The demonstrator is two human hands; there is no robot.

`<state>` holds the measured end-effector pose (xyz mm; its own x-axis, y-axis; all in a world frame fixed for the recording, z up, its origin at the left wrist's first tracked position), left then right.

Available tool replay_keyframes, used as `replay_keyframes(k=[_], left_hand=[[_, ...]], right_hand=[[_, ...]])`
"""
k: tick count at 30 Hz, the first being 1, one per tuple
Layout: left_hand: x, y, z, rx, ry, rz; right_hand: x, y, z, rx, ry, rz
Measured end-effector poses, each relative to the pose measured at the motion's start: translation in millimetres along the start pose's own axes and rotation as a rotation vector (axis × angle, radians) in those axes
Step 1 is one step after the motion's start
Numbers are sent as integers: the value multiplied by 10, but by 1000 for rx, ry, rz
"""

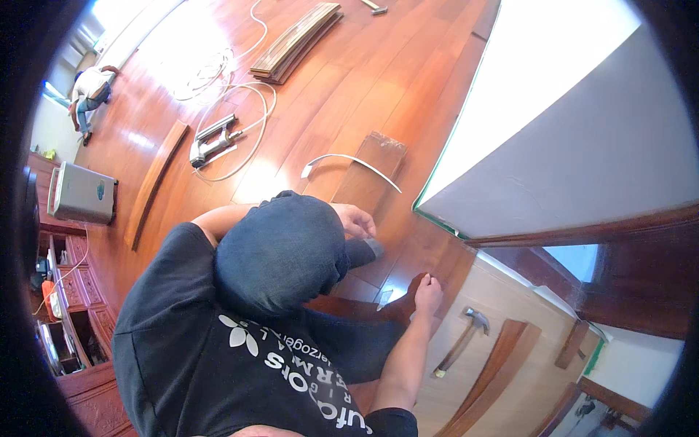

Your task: The person installs wooden flooring by hammering planks into position with a hammer, trimming along the wall with a utility knife, and fitting wooden boards by hand.

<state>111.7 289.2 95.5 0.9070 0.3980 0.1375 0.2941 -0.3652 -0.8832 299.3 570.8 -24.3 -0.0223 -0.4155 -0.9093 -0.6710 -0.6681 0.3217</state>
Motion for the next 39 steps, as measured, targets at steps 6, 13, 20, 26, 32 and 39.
replay_keyframes(k=[6, 13, 20, 26, 32, 39], left_hand=[[-12, 78, -209, 53, 27, -138], [-386, 573, -771, 103, -7, -394], [-1093, 782, -1052, 134, -27, -621], [-2118, 249, -630, 57, -79, -175], [-5781, -197, -714, 144, -993, 423], [-7545, 59, -1361, -566, -1446, 644]], right_hand=[[19, -127, -89, -25, -31, -81], [9, 84, -246, -23, -81, -186], [118, 190, -272, 40, -95, -280], [134, -135, -348, 239, -130, -172], [683, 521, -568, 161, 257, -177], [1058, 917, -640, 56, 365, -226]])
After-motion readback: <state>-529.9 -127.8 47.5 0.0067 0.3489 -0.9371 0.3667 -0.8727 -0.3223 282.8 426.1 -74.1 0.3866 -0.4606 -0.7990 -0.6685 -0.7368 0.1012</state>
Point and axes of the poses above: each hand's wrist, its own z-axis towards the middle knuckle, its own x-axis out of the palm, y = z × x, the point moved 10 cm from there along z, towards the middle knuckle, and after that the axes turned 7 degrees about -z, right-handed, at the moved point
